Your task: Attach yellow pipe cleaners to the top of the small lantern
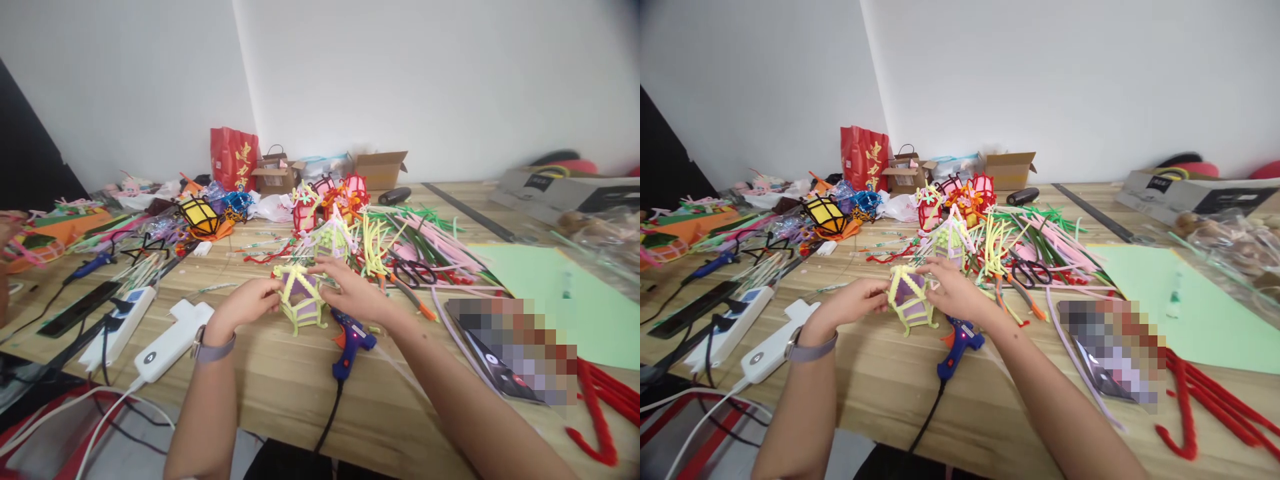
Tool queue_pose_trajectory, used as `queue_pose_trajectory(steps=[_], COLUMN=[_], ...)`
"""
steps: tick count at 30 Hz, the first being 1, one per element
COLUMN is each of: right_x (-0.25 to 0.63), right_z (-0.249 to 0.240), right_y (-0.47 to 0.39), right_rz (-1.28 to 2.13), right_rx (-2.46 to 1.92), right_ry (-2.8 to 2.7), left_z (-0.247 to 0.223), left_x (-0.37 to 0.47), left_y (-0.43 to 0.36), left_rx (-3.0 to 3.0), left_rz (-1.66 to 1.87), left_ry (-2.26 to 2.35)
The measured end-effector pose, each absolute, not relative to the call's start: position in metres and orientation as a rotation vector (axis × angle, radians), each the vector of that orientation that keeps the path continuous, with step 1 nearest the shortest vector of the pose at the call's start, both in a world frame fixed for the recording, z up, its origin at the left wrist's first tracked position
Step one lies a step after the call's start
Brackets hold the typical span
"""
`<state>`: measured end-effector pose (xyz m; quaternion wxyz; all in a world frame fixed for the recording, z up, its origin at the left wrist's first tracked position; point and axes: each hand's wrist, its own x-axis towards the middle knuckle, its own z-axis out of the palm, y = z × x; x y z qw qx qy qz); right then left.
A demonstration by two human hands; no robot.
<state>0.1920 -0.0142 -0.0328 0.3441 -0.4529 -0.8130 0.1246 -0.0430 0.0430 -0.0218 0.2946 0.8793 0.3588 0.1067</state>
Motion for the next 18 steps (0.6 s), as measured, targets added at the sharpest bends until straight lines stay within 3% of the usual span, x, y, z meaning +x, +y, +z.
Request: queue_pose_trajectory(steps=[11,18], right_x=[0.2,0.2], right_z=[-0.033,-0.037], right_y=[-0.012,-0.011], right_rz=[0.426,0.465], right_rx=[-1.132,-1.136], right_ry=[-2.257,-2.239], left_z=[-0.025,-0.015], left_x=[-0.043,-0.038], left_y=[0.041,0.034], left_rx=[2.275,1.994], left_rz=[0.384,0.184], left_ry=[0.984,0.903])
